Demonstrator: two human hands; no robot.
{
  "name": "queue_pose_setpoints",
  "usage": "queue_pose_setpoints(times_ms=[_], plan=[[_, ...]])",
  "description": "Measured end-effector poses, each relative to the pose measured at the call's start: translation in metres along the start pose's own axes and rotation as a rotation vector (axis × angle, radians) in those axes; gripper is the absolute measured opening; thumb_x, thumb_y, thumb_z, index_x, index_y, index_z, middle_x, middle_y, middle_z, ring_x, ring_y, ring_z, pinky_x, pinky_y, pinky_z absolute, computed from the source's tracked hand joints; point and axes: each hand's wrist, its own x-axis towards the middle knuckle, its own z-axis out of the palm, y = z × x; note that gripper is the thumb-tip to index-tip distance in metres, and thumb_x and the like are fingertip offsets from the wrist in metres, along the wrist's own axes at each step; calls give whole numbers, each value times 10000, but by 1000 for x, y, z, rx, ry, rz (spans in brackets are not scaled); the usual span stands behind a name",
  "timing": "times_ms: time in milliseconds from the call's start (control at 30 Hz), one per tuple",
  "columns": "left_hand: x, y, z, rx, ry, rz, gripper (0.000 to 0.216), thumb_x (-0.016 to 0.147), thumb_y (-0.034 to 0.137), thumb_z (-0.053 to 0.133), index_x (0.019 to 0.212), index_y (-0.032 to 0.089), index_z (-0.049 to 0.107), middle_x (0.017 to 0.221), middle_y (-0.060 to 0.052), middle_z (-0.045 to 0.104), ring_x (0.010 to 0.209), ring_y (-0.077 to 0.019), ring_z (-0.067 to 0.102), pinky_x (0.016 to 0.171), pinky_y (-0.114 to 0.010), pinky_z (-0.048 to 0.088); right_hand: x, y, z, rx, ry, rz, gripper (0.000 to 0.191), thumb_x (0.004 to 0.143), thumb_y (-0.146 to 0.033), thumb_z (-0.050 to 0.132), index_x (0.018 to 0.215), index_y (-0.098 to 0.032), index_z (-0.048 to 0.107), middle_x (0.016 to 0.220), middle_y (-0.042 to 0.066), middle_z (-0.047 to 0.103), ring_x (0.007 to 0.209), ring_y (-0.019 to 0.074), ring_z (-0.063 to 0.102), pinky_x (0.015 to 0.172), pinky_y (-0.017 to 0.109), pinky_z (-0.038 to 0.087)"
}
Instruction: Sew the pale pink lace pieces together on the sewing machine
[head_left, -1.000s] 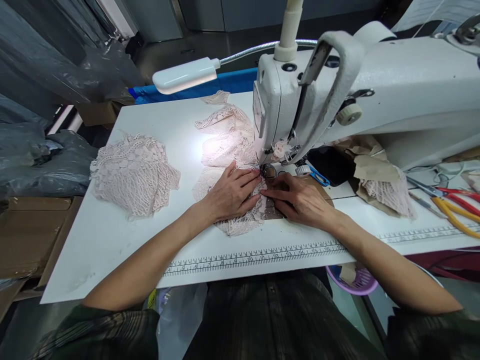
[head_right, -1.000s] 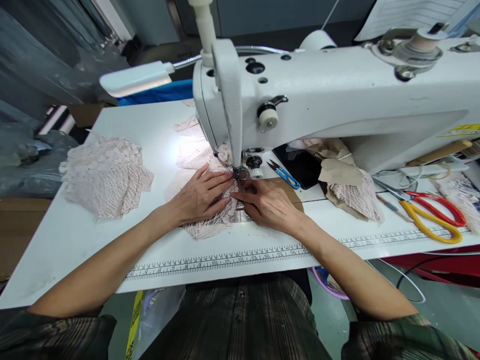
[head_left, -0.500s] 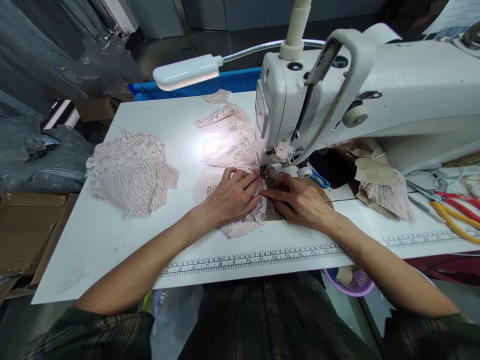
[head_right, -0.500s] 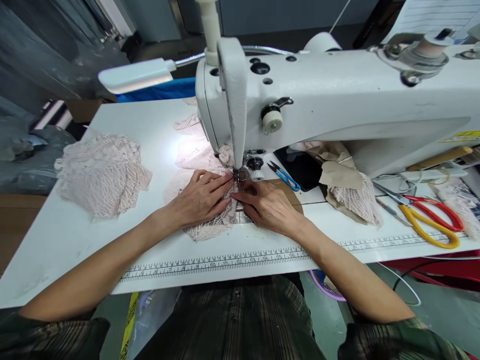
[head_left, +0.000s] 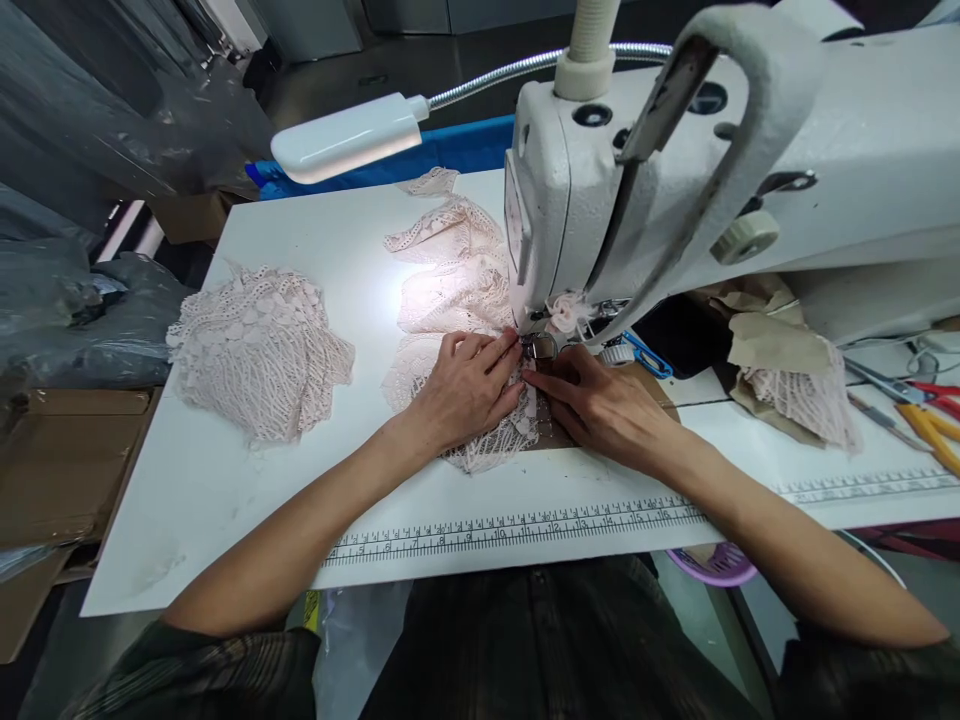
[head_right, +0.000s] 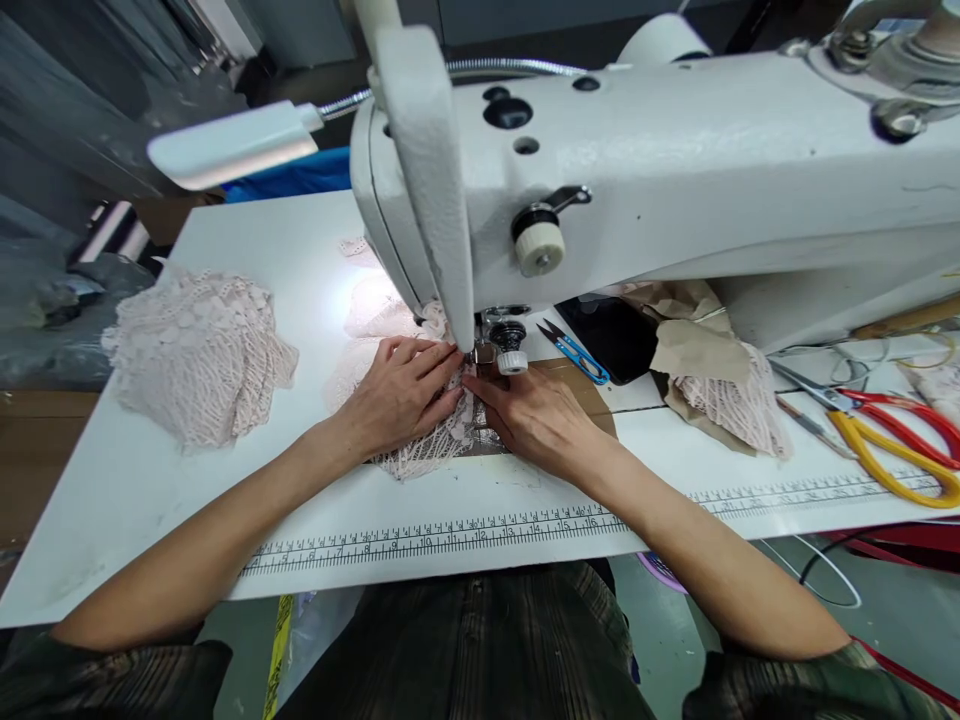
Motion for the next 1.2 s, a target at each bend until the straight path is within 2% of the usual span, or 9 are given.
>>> queue_pose_setpoints(times_ms=[167, 300, 467, 567, 667, 767, 867, 1000, 1200], plan=[[1, -2, 6, -51, 22, -74, 378, 996, 353, 414, 1250, 118, 564, 1286, -145, 608, 1072, -276, 527, 908, -437, 385, 7, -4, -3, -97, -58, 59, 432, 953, -231, 428, 1363, -241, 564, 1059, 152, 609, 741, 200, 582, 508, 259, 375], [-1, 0, 9, -105, 52, -118, 368, 992, 350, 423, 1257, 127, 547, 1253, -146, 607, 1083, -277, 515, 909, -442, 382, 5, -3, 1, -61, -50, 103, 444, 965, -256, 395, 1385, -211, 529, 1134, 175, 580, 737, 210, 590, 532, 290, 406], [2, -5, 5, -100, 229, -169, 315, 983, 296, 408, 1203, 118, 547, 1154, -157, 591, 996, -256, 523, 826, -402, 400, -4, 12, 11, 157, 102, 239, 438, 962, -326, 401, 1347, -152, 513, 1232, 179, 520, 702, 184, 557, 620, 342, 481], [8, -21, 2, -45, 189, -196, 283, 974, 287, 403, 1138, 122, 565, 1072, -146, 585, 926, -253, 521, 777, -395, 398, -6, 19, 15, 257, 169, 243, 370, 940, -312, 422, 1235, -145, 570, 1204, 166, 515, 818, 218, 565, 695, 366, 506], [14, -40, -2, -86, 58, -139, 276, 978, 329, 415, 1096, 147, 585, 1032, -118, 592, 898, -236, 531, 757, -379, 429, -7, 20, 16, 302, 210, 225, 311, 928, -282, 427, 1145, -152, 607, 1151, 151, 512, 876, 233, 562, 747, 388, 514], [14, -47, -8, -161, 71, -69, 279, 988, 328, 411, 1094, 145, 593, 1054, -111, 608, 934, -220, 565, 784, -378, 475, -7, 19, 16, 304, 232, 216, 292, 916, -261, 441, 1115, -156, 625, 1100, 141, 522, 868, 235, 557, 761, 401, 516], [6, -36, -15, -249, 104, 46, 261, 978, 298, 445, 1118, 138, 596, 1087, -103, 640, 986, -208, 598, 845, -398, 504, -8, 17, 16, 286, 223, 213, 297, 906, -252, 457, 1131, -160, 628, 1087, 139, 535, 848, 236, 559, 738, 396, 517], [-6, -14, -18, -368, 16, 226, 257, 928, 260, 525, 1140, 150, 619, 1102, -92, 672, 1005, -193, 624, 883, -390, 520, -8, 14, 14, 276, 215, 229, 345, 912, -267, 462, 1206, -168, 614, 1123, 136, 537, 799, 219, 568, 726, 383, 519], [-9, -3, -8, -355, 53, 205, 196, 943, 241, 529, 994, 132, 683, 999, -97, 711, 919, -191, 668, 807, -370, 547, -9, 14, 13, 297, 227, 228, 377, 911, -252, 460, 1254, -178, 598, 1159, 126, 535, 831, 216, 584, 753, 372, 512]])
